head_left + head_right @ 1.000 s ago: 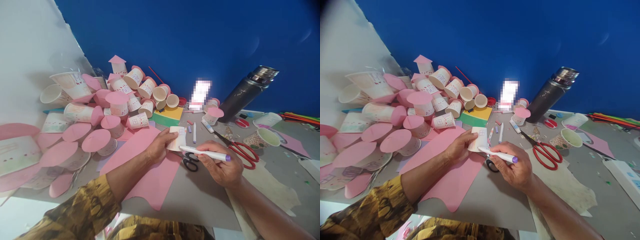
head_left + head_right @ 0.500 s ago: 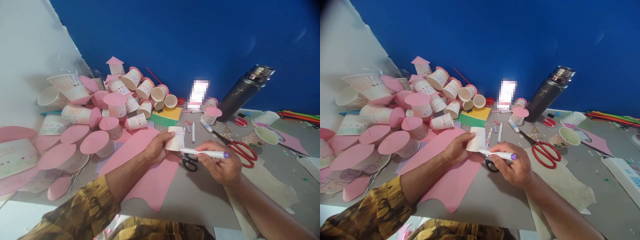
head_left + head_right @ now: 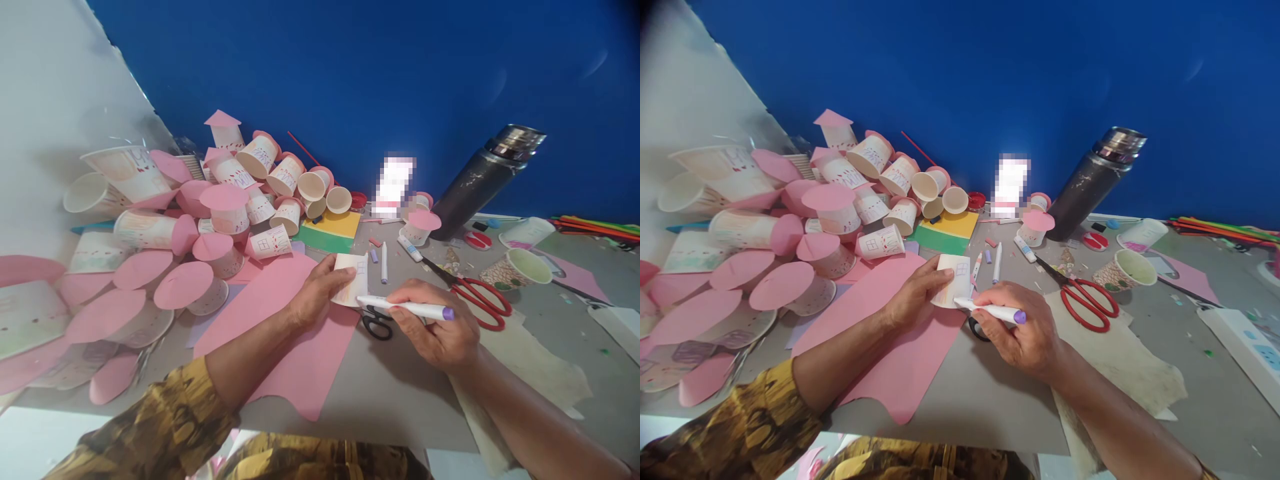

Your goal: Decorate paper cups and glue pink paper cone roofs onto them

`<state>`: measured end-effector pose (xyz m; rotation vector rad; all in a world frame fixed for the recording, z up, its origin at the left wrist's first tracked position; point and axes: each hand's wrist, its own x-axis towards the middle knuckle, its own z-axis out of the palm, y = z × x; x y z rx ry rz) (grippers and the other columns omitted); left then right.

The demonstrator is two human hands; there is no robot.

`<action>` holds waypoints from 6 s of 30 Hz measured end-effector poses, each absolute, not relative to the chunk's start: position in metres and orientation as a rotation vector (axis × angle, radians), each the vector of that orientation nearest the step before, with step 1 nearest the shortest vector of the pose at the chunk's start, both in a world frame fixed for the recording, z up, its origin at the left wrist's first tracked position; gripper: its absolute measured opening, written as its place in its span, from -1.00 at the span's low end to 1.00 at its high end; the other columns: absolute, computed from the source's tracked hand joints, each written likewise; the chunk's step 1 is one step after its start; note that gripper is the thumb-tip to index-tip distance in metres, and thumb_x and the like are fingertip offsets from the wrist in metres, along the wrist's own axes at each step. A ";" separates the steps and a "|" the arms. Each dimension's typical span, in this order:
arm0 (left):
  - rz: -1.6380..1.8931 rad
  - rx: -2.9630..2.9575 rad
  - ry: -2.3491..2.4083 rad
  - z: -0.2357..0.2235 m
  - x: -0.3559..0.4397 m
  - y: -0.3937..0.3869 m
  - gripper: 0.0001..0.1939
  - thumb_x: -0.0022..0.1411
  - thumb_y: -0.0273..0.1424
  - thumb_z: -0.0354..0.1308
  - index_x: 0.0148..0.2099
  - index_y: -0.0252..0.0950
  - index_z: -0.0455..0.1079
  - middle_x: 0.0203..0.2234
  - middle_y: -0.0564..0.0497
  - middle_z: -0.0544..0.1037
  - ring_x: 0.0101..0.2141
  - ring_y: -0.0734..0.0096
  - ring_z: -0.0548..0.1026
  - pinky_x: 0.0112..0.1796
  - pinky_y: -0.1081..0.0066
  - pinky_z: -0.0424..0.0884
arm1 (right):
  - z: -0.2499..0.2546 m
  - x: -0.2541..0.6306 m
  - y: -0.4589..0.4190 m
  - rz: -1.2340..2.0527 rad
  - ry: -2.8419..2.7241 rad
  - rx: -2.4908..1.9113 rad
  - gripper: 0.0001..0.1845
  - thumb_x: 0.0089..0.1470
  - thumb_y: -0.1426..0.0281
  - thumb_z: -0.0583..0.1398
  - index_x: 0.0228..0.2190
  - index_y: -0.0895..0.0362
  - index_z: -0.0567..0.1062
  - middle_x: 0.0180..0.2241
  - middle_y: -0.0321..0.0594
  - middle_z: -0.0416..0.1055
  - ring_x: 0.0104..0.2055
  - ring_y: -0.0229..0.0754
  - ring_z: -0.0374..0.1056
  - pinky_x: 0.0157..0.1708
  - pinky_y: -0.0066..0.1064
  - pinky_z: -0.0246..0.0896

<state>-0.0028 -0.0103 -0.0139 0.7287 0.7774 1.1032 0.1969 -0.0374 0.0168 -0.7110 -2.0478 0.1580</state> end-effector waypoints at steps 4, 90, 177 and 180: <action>1.096 0.741 0.791 -0.012 -0.002 -0.011 -0.69 0.08 -0.33 0.36 -0.14 -0.31 0.42 -0.29 -0.07 0.61 -0.27 0.19 0.58 -0.27 0.34 0.41 | 0.017 0.197 -0.037 0.256 -2.090 -0.708 -0.89 0.26 0.46 0.17 -0.20 0.06 0.49 -0.42 -0.21 0.57 -0.45 -0.16 0.47 -0.42 -0.34 0.40; 0.948 0.258 0.578 -0.008 0.000 -0.012 -0.57 0.23 -0.23 0.02 -0.12 -0.49 0.52 -0.35 -0.26 0.59 -0.37 0.07 0.56 -0.37 0.18 0.50 | 0.017 0.205 -0.034 0.569 -1.896 -0.761 -0.87 0.29 0.35 0.17 -0.27 0.11 0.52 -0.47 -0.28 0.52 -0.53 -0.26 0.41 -0.53 -0.45 0.27; 1.180 0.474 0.782 -0.020 0.005 -0.014 -0.71 -0.01 -0.38 0.36 -0.19 -0.33 0.47 -0.35 -0.04 0.59 -0.32 0.26 0.55 -0.29 0.35 0.47 | 0.007 0.209 -0.038 0.497 -1.792 -0.857 -0.89 0.28 0.37 0.22 -0.17 0.06 0.55 -0.41 -0.28 0.59 -0.50 -0.24 0.48 -0.50 -0.43 0.36; 1.142 0.473 0.779 -0.019 0.004 -0.015 -0.65 -0.03 -0.37 0.39 -0.16 -0.34 0.45 -0.29 -0.10 0.60 -0.30 0.21 0.56 -0.29 0.28 0.49 | 0.007 0.209 -0.038 0.510 -1.816 -0.853 -0.89 0.28 0.35 0.23 -0.19 0.07 0.56 -0.44 -0.28 0.58 -0.53 -0.24 0.48 -0.51 -0.43 0.37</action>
